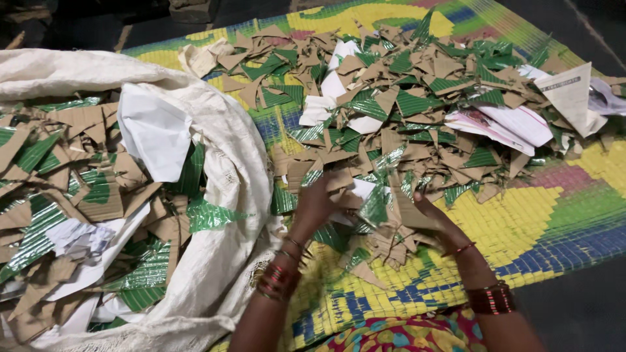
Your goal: The person sits on a colorful mat and sorts through a large pile of mixed paper scraps and cardboard pieces. They pick up handfuls of the material, separate the pieces, and place them into a large white sack positioned to the left.
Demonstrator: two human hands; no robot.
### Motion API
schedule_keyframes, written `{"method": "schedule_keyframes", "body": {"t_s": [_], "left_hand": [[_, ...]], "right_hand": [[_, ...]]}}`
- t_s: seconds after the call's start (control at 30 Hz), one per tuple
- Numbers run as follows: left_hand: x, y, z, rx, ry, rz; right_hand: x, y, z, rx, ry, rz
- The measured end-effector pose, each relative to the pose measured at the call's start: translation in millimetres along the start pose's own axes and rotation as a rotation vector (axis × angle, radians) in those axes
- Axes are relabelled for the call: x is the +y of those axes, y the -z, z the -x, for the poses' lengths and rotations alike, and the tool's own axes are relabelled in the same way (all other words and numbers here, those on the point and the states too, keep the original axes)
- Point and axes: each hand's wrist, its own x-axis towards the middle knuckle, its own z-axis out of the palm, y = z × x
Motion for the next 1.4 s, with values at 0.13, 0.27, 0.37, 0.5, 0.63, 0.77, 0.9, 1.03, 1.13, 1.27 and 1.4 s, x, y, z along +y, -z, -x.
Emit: {"method": "schedule_keyframes", "body": {"t_s": [0.13,0.27,0.37,0.5,0.63,0.77,0.9,1.03,1.13,1.27,1.4], "left_hand": [[-48,48,-55,0.125,0.113,-0.445],[-99,52,-91,0.169,0.206,-0.629],[-124,41,-104,0.009,0.301,-0.499],[-123,22,-94,0.1,0.121,-0.631],[-90,-7,-39,0.312,-0.071,-0.714],[-53,-26,-5,0.159,-0.058,-0.18],[-16,-39,21,0.141,-0.045,-0.238],[-3,-46,24,0.178,-0.094,-0.317],[0,-59,31,0.152,-0.131,-0.357],[11,-52,36,0.169,-0.152,-0.245],[34,-32,38,0.257,-0.279,-0.167]], "right_hand": [[2,-1,-8,0.061,-0.038,0.111],[26,10,-21,0.08,-0.036,0.157],[28,16,-22,0.1,0.011,0.132],[-7,-9,-1,0.087,-0.02,0.19],[-34,-32,21,0.137,0.21,0.625],[-22,-41,12,0.215,0.222,0.837],[-12,-40,5,0.227,0.223,0.874],[-10,-44,4,0.235,0.209,0.834],[-15,-51,9,0.161,0.276,0.788],[-44,-63,23,0.246,0.205,0.813],[-75,-70,50,0.349,0.197,0.725]]}}
